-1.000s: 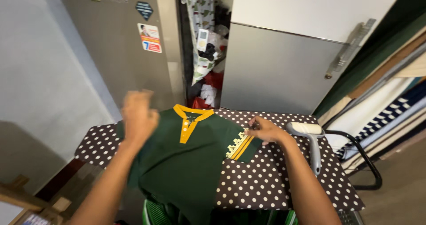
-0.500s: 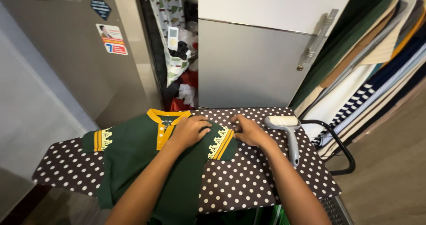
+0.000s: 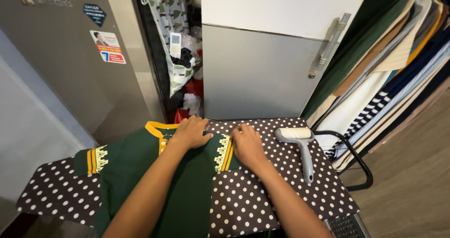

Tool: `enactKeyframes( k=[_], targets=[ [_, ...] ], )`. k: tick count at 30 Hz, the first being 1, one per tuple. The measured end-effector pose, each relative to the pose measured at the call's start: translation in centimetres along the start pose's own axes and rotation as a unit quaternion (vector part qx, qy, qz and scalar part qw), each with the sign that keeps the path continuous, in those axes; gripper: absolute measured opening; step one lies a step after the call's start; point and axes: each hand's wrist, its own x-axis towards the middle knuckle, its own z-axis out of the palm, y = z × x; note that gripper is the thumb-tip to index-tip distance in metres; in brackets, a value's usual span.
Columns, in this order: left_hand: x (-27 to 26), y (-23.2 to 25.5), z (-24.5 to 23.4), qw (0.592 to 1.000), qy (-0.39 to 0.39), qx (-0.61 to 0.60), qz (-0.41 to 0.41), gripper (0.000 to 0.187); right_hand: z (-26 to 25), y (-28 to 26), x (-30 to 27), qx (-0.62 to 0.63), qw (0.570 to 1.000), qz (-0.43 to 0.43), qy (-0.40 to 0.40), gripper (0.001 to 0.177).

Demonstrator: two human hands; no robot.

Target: The person uses a lint roller to clean a green shirt with yellow trim on an ironing board. They roll the lint roller over the shirt's surface, flip the shirt, and continue rolling to remove lint or debris.

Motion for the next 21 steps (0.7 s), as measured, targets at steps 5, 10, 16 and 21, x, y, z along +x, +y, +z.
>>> enactKeyframes(
  k=[5, 10, 16, 21],
  targets=[
    [1.5, 0.9, -1.8, 0.994, -0.080, 0.077, 0.010, 0.038, 0.5, -3.6, -2.9, -0.008, 0.994, -0.088, 0.069, 0.048],
    [1.2, 0.4, -2.0, 0.998, 0.016, 0.009, 0.052, 0.030, 0.9, -3.5, -2.7, -0.042, 0.984, 0.055, -0.162, 0.075],
    [-0.3, 3.1, 0.1, 0.980, 0.185, 0.059, 0.047, 0.036, 2.3, -1.5, -1.2, -0.037, 0.974, 0.104, -0.198, 0.072],
    [-3.3, 4.5, 2.8, 0.988, 0.068, -0.087, 0.104, 0.047, 2.2, -1.1, -1.4, -0.060, 0.969, 0.113, -0.211, 0.077]
  ],
)
